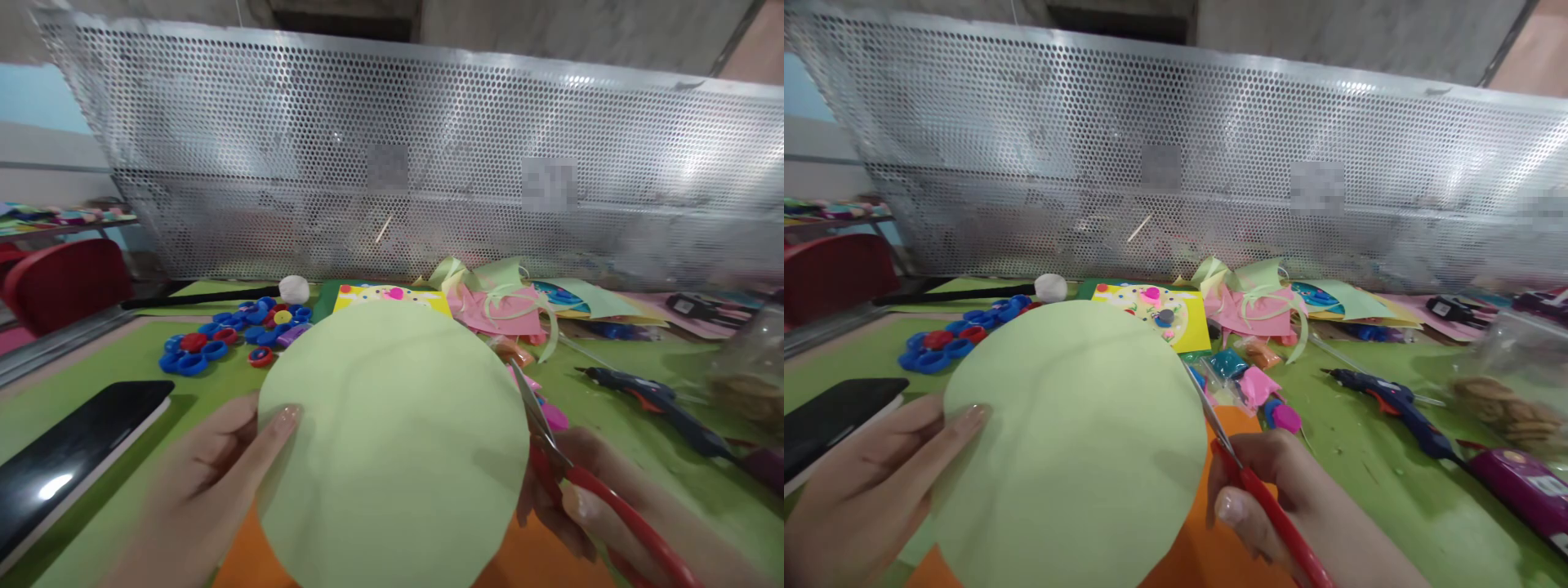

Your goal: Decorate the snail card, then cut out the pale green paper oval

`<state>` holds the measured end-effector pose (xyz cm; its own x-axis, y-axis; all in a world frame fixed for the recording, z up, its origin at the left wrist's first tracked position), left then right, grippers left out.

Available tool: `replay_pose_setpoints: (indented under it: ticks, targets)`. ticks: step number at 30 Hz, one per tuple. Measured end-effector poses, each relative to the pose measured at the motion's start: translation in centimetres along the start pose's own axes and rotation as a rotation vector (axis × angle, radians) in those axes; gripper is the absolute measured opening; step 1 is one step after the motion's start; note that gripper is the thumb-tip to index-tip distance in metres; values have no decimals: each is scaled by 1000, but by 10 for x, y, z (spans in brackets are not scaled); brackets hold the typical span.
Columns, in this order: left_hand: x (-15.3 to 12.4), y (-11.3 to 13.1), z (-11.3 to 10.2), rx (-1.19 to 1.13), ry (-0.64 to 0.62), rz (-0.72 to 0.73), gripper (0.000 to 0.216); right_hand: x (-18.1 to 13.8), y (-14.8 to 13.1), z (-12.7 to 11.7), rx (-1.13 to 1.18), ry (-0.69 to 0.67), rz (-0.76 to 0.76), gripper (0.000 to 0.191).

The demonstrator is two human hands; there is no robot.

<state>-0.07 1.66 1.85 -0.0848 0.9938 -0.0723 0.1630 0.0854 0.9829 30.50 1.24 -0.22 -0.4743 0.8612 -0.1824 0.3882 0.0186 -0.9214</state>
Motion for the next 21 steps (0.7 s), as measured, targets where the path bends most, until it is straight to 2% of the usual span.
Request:
replay_pose_setpoints:
  ticks: [5,9,13,16,21]
  targets:
    - [-5,9,8,-36,7,20,30,0,-13,2,-20,-49,-109,52]
    - [-11,15,18,-154,-10,48,38,0,-19,2,4,-54,-118,50]
    - [-15,8,19,-173,0,1,34,-2,-25,-3,60,86,-80,53]
    - [-12,10,13,-129,10,53,28,-5,-29,-5,114,207,-70,55]
    - [-5,16,14,-107,-51,135,25,-3,-30,-7,133,198,-160,46]
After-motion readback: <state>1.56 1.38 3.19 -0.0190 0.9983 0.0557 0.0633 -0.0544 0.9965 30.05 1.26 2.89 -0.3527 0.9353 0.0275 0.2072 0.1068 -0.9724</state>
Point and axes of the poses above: each hand's wrist, its own x-axis towards the middle knuckle, its own z-axis out of the palm, y = z × x, the point moved 9 cm from there along x, towards the middle knuckle, and after that the axes turned 9 degrees about -y, right-handed, at the moved point
